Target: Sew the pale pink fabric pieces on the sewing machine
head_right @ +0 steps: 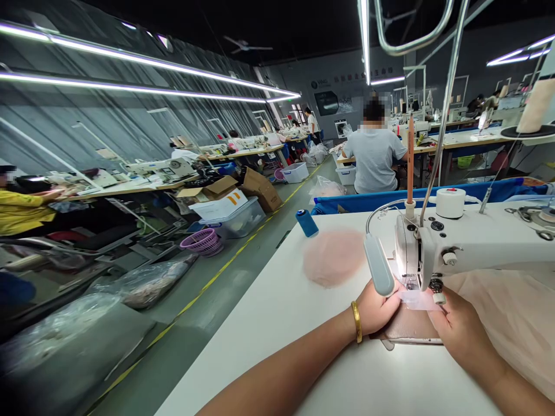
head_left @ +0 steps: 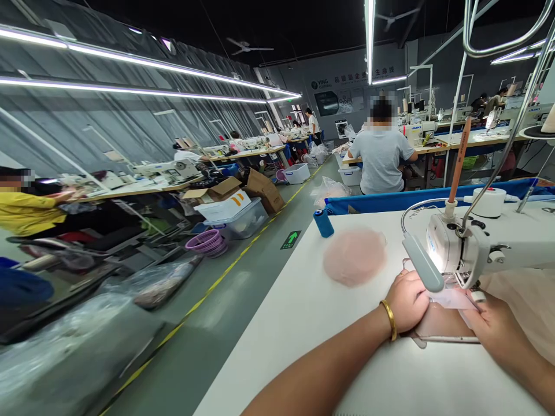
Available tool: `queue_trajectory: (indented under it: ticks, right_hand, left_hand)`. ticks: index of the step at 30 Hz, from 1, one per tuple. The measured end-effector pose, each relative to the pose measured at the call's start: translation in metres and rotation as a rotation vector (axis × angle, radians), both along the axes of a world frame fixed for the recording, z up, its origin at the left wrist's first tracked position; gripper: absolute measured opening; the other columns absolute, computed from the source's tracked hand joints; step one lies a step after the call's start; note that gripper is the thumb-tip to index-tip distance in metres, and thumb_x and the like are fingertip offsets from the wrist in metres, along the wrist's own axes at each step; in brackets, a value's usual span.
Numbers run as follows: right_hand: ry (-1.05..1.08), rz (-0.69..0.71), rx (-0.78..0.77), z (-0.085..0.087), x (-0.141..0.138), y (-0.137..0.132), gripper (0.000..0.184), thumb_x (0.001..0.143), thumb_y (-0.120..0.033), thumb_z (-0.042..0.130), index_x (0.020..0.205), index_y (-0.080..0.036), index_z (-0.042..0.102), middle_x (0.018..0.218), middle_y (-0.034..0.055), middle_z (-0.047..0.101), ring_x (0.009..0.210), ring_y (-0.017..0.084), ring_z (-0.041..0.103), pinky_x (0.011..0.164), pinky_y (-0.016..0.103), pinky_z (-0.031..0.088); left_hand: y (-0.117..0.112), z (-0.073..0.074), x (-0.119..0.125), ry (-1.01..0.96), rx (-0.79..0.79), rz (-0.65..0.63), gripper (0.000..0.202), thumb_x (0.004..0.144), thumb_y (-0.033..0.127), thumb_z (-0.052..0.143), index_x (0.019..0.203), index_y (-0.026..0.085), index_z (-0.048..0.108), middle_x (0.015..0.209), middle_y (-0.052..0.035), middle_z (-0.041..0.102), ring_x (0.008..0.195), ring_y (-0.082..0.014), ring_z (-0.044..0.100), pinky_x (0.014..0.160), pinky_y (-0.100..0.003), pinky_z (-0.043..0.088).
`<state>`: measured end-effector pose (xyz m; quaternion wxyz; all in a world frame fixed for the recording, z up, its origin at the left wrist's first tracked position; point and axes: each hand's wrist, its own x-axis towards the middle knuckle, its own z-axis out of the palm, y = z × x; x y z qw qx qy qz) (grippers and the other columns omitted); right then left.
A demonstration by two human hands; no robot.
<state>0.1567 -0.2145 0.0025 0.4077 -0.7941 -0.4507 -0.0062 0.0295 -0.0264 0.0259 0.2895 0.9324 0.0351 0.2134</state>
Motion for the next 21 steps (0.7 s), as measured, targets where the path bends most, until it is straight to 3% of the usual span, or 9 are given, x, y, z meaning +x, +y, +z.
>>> queue_trajectory:
  ticks: [11,16,21]
  right_hand:
    - [-0.083,-0.029,0.062,-0.004,0.005,0.000,0.032,0.100,-0.046,0.051,0.097,-0.026,0.075,0.083,0.0034,0.080,0.075,0.024,0.076,0.062,0.029,0.059]
    - [-0.162,0.024,0.051,0.004,0.001,0.000,0.034,0.104,-0.044,0.046,0.096,-0.027,0.075,0.088,0.0033,0.081,0.079,0.024,0.077,0.065,0.030,0.060]
    - [-0.320,0.112,0.058,0.007,0.000,-0.001,0.033,0.106,-0.036,0.044,0.107,-0.031,0.077,0.099,0.0034,0.080,0.089,0.024,0.076,0.075,0.034,0.061]
  left_hand:
    - [0.003,-0.008,0.000,-0.043,0.073,-0.021,0.016,0.092,0.014,0.057,0.084,0.019,0.071,0.091,-0.0044,0.073,0.089,-0.0210,0.065,0.090,-0.037,0.051]
    - [0.004,-0.009,-0.002,-0.059,0.101,-0.042,0.015,0.090,0.016,0.058,0.090,0.021,0.073,0.093,-0.0037,0.073,0.090,-0.0216,0.065,0.092,-0.038,0.050]
    - [0.005,-0.011,-0.001,-0.050,0.136,-0.043,0.008,0.090,0.023,0.066,0.088,0.022,0.074,0.097,-0.0046,0.074,0.092,-0.0223,0.065,0.088,-0.036,0.051]
